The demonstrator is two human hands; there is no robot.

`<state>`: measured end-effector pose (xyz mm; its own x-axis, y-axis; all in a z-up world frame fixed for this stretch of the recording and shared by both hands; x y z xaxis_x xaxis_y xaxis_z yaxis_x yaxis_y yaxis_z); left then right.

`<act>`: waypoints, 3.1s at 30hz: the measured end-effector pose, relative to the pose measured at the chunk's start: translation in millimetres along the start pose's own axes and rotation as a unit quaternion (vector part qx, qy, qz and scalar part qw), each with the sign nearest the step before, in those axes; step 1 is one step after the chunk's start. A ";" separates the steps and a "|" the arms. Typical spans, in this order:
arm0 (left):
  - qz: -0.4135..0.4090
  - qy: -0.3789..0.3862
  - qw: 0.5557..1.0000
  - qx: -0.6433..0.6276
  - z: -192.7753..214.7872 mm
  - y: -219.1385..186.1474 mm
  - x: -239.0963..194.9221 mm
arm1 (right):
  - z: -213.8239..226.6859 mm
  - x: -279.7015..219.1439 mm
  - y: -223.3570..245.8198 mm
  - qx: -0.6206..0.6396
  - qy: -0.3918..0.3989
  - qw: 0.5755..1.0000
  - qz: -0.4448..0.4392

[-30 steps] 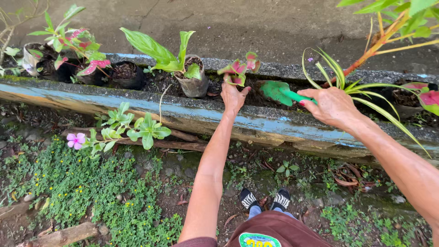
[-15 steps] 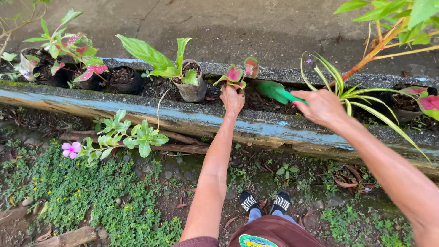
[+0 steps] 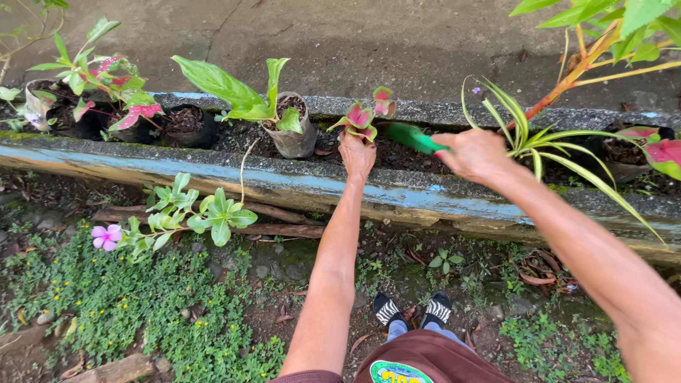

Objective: The person uses a small green hand trowel to remove weeds and loosen soil around several potted plants arranged in a long planter. The person works methodically from one end of the planter to the other, clearing debris and small unwanted plants from the soil surface.

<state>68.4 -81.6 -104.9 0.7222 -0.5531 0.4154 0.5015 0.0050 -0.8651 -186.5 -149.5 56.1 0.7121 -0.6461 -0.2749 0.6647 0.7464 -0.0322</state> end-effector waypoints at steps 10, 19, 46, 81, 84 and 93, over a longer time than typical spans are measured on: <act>0.013 -0.011 0.999 -0.031 2.6 -2.2 3.8 | 53.5 -61.4 -10.9 -0.179 -0.019 0.982 0.061; -0.010 -0.011 0.999 -0.050 -1.9 9.2 0.9 | -19.9 -63.4 5.1 -0.137 -0.135 0.979 0.073; -0.059 0.178 0.982 0.011 66.4 -17.5 38.4 | 17.3 -69.5 29.3 -0.143 -0.117 0.973 0.139; -0.026 0.010 0.998 0.049 91.0 37.9 -4.3 | 108.0 -72.7 20.5 -0.174 -0.057 0.981 0.070; 0.266 -0.065 0.802 -0.532 56.2 29.7 -13.2 | 157.9 -95.0 25.4 -0.203 -0.164 0.962 0.087; -0.100 0.144 0.981 0.080 62.6 -88.4 -58.1 | 168.6 -14.5 108.2 -0.158 -0.247 0.937 0.188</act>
<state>11.9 2.3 -35.0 0.4494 -0.7682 0.4560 0.7038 -0.0099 -0.7103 -86.8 -86.3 218.7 0.9521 -0.2653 0.1524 0.3019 0.8954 -0.3273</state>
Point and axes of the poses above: each hand's wrist, its own x-axis towards the middle knuckle, its own z-axis out of the back of the hand, y = z × x, the point moved 3 cm from there along x, towards the middle knuckle, and after that the axes turned 14 degrees about -x, right-handed, at the moved point
